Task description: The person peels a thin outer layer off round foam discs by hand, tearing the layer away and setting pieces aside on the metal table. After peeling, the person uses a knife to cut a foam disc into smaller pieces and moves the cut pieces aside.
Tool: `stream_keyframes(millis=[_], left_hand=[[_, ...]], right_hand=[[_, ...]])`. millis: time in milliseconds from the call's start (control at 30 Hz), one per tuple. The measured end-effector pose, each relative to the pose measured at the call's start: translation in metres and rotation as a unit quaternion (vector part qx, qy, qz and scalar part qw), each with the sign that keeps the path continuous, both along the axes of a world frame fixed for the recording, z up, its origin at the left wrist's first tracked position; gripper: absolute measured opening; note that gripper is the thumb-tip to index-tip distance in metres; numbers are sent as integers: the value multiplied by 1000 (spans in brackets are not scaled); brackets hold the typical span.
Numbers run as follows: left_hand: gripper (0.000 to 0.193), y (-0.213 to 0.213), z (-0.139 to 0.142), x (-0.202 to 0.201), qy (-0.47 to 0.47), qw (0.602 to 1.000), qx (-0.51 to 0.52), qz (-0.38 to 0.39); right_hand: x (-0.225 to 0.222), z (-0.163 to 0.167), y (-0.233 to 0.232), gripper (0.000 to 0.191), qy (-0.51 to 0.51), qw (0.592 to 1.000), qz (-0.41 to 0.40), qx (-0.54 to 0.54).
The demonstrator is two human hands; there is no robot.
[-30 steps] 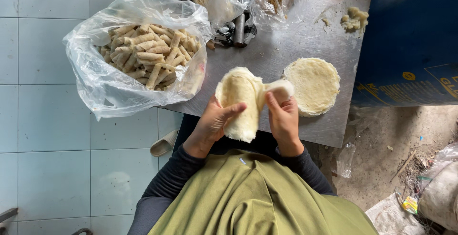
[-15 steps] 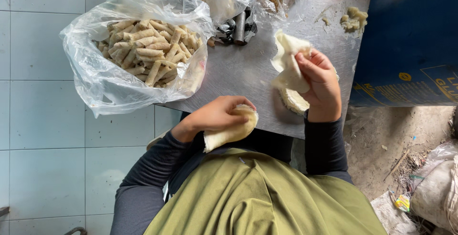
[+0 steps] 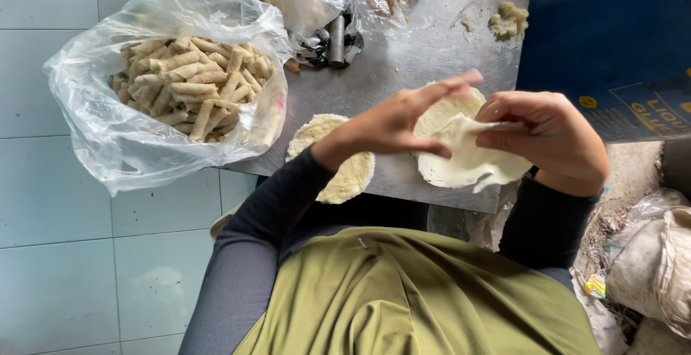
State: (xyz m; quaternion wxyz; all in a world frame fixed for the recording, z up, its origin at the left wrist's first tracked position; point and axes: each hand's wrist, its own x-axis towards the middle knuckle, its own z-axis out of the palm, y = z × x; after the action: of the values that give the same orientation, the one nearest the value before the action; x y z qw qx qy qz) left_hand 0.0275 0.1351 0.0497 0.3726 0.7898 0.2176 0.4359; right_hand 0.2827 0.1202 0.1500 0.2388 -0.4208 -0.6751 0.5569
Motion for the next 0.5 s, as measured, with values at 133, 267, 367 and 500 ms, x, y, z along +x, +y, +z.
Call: stream_keyframes(millis=[133,267,367,500], left_hand=[[27,48,5,33,25,991,-109,-69],[6,69,-3,47,31,999,-1,38],[8,65,-21,48,87,966,208,129],[13,39,-54,31,239,936,235,109]], right_hand=[[14,2,7,10,-35,992,-42,116],[25,-10,4,11,-92,942,-144,290],[17,-43,-15,14,-207,870,-183,408],[-5,-99,-43,15,-273,843,-128,446]])
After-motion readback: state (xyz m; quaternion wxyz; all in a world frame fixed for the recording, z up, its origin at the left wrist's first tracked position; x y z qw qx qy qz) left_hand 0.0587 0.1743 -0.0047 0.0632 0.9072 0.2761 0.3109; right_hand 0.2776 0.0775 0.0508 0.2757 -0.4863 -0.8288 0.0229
